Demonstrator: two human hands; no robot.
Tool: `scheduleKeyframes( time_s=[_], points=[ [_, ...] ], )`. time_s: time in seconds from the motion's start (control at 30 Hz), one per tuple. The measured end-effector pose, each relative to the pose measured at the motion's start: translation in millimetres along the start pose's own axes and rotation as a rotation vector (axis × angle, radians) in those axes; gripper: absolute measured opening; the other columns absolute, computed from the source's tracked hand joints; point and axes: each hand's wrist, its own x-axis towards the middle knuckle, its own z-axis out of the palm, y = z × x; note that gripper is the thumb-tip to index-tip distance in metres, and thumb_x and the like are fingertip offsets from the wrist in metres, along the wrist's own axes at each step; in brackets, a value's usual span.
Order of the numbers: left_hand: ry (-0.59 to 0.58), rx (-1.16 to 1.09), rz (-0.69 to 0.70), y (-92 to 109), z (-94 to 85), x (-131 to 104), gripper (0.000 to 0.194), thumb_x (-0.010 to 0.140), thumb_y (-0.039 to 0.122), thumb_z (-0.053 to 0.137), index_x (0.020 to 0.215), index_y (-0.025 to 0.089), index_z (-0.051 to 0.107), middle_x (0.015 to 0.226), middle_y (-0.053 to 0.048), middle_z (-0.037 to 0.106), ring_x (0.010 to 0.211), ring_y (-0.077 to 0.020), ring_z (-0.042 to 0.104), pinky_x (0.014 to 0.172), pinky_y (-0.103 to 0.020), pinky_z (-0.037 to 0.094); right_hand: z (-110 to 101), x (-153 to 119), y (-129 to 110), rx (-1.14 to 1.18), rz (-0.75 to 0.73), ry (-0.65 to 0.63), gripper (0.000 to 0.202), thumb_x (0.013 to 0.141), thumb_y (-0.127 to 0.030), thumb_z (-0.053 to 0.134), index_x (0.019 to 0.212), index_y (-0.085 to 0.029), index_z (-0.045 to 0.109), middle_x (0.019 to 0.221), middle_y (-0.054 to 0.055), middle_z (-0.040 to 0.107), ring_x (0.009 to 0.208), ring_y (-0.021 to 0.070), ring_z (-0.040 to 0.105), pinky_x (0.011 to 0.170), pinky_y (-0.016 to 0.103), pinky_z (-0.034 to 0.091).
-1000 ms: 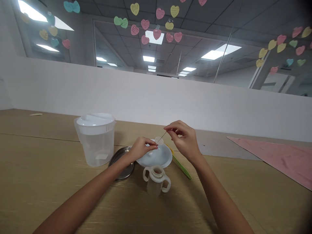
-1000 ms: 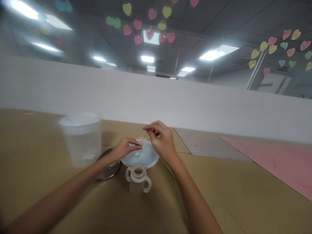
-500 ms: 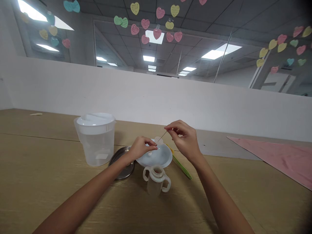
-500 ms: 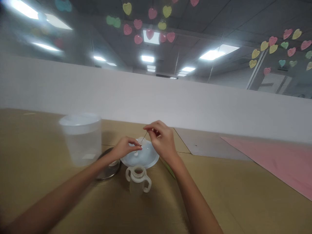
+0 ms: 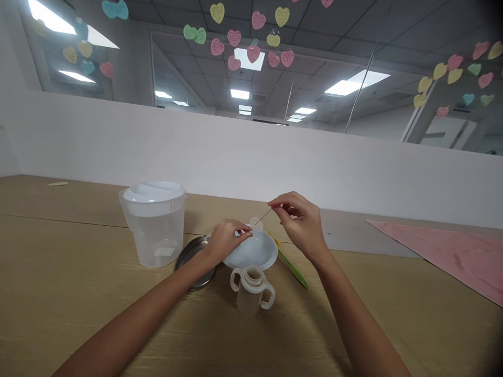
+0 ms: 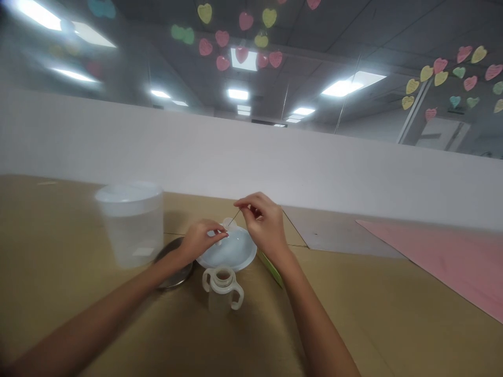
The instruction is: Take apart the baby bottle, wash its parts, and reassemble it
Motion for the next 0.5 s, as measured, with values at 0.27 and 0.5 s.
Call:
scheduleKeyframes(
  time_s=[0.27,0.5],
  points=[
    [-0.002,0.094,0.065,-0.9,0.9,-0.2,0.021,0.081,0.033,0.055,0.084,0.020,0.071,0.083,-0.005,0.070,0.075,-0.0181,0.061,0.073,-0.028,0.040,-0.3,0.9,1.1,-0.006,0.012,0.002,0.017,0.078,-0.014,0.049,0.077,-0.021,0.065,0.079,0.002,0.061,0.064,0.0115,0.052,0.048,0.023,0.044],
    [-0.012,0.047,0.075,-1.1,1.2,0.3,0.020,0.082,0.032,0.055,0.085,0.019,0.070,0.086,-0.005,0.070,0.075,-0.0167,0.061,0.070,-0.026,0.041,-0.4,0.9,2.2,-0.019,-0.001,0.020,0.017,0.079,-0.013,0.049,0.078,-0.021,0.063,0.081,0.003,0.060,0.062,0.0111,0.051,0.047,0.023,0.042]
  ],
)
